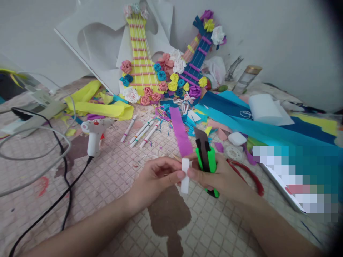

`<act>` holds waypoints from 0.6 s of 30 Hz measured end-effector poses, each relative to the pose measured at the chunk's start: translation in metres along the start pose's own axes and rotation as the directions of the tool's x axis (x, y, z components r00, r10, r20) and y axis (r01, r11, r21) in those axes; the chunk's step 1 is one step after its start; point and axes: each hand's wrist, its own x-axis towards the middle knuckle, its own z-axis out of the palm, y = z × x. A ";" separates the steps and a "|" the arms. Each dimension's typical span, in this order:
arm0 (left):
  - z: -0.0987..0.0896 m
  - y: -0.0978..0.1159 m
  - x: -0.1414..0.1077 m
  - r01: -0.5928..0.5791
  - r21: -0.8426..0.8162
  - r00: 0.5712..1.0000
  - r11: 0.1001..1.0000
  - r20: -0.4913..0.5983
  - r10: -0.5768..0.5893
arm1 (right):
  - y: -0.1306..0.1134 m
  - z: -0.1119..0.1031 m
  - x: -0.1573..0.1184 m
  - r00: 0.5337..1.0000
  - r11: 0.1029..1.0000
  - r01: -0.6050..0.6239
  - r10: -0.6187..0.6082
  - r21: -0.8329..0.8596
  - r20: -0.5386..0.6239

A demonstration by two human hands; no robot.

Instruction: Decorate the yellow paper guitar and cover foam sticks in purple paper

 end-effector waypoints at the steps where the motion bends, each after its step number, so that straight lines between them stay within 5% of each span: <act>1: 0.000 0.000 0.000 0.012 -0.020 1.000 1.000 0.005 -0.012 | 0.001 0.000 0.000 1.000 1.000 -0.016 0.016 0.013 -0.015; 6: -0.003 0.001 0.003 -0.013 -0.085 0.998 0.996 -0.066 0.007 | 0.004 -0.006 0.003 0.982 0.992 -0.058 0.037 -0.111 -0.184; 8: -0.004 0.003 0.003 -0.047 0.050 0.997 0.998 -0.065 0.050 | 0.004 -0.013 0.006 0.935 0.927 -0.032 -0.105 -0.375 -0.339; 10: -0.004 0.004 0.001 -0.100 0.297 0.995 0.950 0.013 0.101 | 0.005 -0.023 0.010 0.836 0.771 -0.050 -0.315 -0.634 -0.449; 13: -0.005 0.004 -0.002 -0.262 0.664 0.962 0.700 0.239 0.133 | 0.007 -0.041 0.016 0.704 0.592 -0.126 -0.512 -0.796 -0.493; 18: -0.009 -0.003 -0.002 -0.423 0.883 0.906 0.204 0.417 0.074 | 0.010 -0.051 0.018 0.722 0.509 -0.188 -0.508 -0.840 -0.469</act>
